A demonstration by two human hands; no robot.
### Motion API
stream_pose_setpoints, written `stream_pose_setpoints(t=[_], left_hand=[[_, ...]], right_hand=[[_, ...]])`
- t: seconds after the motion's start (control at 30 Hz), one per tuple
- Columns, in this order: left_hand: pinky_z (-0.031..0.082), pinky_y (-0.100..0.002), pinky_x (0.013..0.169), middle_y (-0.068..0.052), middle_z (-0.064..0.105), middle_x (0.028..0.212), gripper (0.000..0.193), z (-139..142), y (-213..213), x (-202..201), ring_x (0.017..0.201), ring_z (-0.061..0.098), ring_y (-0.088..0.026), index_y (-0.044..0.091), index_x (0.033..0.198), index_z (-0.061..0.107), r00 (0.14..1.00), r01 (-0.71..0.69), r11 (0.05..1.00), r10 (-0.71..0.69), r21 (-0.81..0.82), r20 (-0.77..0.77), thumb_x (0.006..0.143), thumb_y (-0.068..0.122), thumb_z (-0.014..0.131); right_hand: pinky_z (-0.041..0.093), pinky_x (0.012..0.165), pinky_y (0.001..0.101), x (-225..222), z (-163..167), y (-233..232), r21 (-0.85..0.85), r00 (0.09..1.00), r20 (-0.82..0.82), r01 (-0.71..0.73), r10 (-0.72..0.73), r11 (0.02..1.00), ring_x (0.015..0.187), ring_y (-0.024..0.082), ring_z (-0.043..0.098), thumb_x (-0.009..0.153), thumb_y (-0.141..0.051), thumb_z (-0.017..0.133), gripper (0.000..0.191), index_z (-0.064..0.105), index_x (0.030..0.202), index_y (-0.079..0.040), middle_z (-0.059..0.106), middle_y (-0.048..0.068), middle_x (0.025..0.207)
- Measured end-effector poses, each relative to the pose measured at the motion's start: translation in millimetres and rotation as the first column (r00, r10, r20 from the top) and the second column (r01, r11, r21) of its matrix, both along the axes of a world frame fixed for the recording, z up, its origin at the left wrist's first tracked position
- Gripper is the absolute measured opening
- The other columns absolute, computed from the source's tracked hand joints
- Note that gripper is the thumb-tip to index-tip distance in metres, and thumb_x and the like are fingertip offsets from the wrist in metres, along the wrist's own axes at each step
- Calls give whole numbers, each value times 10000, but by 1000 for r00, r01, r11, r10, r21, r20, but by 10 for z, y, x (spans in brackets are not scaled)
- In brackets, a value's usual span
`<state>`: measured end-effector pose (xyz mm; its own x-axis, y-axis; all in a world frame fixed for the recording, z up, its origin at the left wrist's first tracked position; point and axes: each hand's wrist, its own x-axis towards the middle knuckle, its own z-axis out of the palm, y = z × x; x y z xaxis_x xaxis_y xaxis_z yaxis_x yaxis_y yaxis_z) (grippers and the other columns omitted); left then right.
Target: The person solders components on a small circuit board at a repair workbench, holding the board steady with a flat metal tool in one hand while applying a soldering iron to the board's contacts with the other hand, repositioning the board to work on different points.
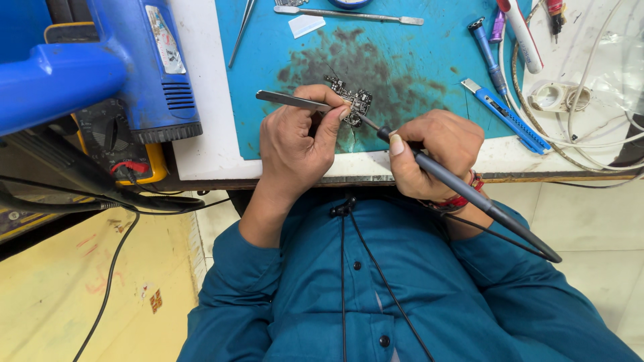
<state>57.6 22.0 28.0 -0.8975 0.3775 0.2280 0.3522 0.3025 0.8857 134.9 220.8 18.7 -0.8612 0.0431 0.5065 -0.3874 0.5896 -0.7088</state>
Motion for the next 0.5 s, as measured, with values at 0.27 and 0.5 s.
stream_pose_setpoints(t=[0.27, 0.5], left_hand=[[517, -261, 607, -35, 735, 869, 96, 16, 0, 3, 670, 687, -112, 49, 1043, 660, 1000, -5, 1000, 5, -14, 3, 1016, 87, 744], [526, -261, 624, -40, 737, 896, 98, 28, 16, 10, 688, 697, -119, 48, 1045, 654, 1000, 1, 1000, -1, 0, -15, 1023, 86, 741]], right_hand=[[466, 571, 347, 0, 2, 7, 4, 1000, -9, 7, -7, 1000, 623, 272, 620, 924, -55, 712, 95, 633, 882, -22, 646, 112, 753], [457, 567, 348, 9, 16, 20, 8, 1000, -6, 10, -10, 1000, 606, 270, 614, 921, -51, 710, 91, 636, 875, -23, 644, 113, 752]])
